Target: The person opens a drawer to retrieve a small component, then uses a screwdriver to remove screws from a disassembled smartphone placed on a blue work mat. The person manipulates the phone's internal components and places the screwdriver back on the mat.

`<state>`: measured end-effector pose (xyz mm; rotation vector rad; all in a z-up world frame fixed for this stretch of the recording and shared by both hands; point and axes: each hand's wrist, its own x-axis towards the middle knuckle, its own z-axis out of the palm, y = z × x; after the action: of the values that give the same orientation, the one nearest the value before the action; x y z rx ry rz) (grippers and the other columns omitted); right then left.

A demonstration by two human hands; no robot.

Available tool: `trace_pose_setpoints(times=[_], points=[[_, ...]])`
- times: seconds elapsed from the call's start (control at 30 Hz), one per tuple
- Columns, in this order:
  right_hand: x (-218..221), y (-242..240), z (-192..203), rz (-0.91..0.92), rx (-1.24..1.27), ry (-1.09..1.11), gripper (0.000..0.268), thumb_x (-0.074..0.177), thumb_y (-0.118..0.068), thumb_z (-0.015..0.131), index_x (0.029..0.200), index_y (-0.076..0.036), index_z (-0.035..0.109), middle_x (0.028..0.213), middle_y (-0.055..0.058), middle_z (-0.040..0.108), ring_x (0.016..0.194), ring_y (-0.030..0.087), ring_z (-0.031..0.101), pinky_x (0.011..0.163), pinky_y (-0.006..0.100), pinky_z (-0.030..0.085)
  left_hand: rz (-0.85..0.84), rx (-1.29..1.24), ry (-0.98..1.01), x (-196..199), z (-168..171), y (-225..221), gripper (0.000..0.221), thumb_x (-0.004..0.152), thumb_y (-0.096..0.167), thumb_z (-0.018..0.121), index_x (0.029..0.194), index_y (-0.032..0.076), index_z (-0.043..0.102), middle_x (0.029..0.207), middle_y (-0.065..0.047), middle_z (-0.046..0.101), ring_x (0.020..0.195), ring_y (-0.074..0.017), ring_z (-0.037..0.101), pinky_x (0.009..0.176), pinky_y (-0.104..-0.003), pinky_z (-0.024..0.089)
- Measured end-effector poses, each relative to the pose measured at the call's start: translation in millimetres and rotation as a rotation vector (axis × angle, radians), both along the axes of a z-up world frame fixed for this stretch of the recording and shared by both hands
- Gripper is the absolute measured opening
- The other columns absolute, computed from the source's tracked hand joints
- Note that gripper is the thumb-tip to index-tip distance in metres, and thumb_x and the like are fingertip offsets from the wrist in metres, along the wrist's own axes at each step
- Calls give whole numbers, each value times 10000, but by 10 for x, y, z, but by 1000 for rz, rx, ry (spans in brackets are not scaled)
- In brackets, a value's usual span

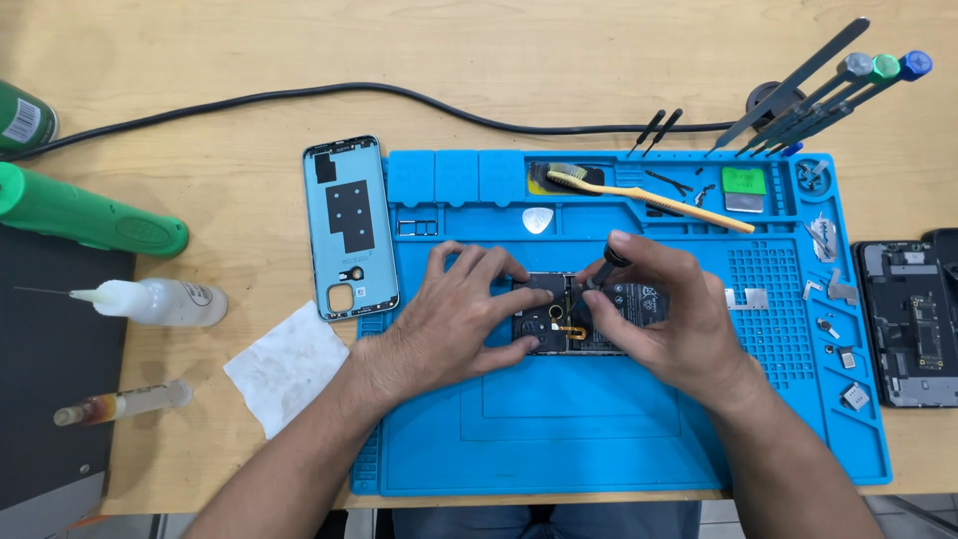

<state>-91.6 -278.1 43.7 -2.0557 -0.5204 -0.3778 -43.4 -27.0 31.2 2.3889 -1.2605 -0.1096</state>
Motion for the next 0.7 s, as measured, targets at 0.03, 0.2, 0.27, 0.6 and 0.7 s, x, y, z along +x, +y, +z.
trace_pose_setpoints(times=[0.03, 0.2, 0.27, 0.6, 0.7], points=[[-9, -4, -26, 0, -1, 3, 648, 821, 61, 797, 1374, -37, 473, 914, 186, 783, 773, 397, 793, 687, 545, 677, 0, -1, 3, 0, 0, -1, 397, 904, 444, 732, 1203, 182, 724, 1160, -102, 549, 1139, -300, 564, 1075, -626, 322], [-48, -104, -266, -65, -86, -105, 766, 800, 17, 885, 1411, -80, 433, 658, 102, 644, 519, 234, 587, 459, 383, 537, 9, -9, -9, -4, -19, -6, 396, 892, 440, 745, 1195, 185, 731, 1154, -104, 559, 1142, -299, 575, 1070, -640, 326], [-24, -76, -200, -42, -50, -106, 744, 794, -15, 892, 1388, -81, 449, 757, 142, 671, 610, 281, 650, 532, 432, 595, 6, -8, -4, -3, -6, -6, 393, 895, 431, 745, 1196, 180, 730, 1156, -104, 557, 1145, -298, 573, 1073, -638, 322], [-8, 49, 14, 67, 47, 11, 597, 884, 74, 723, 1393, -29, 431, 1055, 232, 778, 973, 443, 781, 809, 595, 660, 3, 2, 5, 1, -15, 1, 397, 897, 441, 738, 1203, 188, 720, 1155, -93, 546, 1149, -293, 570, 1070, -636, 320], [-7, 4, -35, -3, -13, -15, 655, 837, 54, 813, 1374, -25, 447, 964, 222, 775, 840, 426, 786, 728, 574, 667, -2, -8, 0, 0, 6, 2, 383, 898, 431, 743, 1188, 181, 725, 1150, -96, 546, 1140, -290, 574, 1068, -629, 323]])
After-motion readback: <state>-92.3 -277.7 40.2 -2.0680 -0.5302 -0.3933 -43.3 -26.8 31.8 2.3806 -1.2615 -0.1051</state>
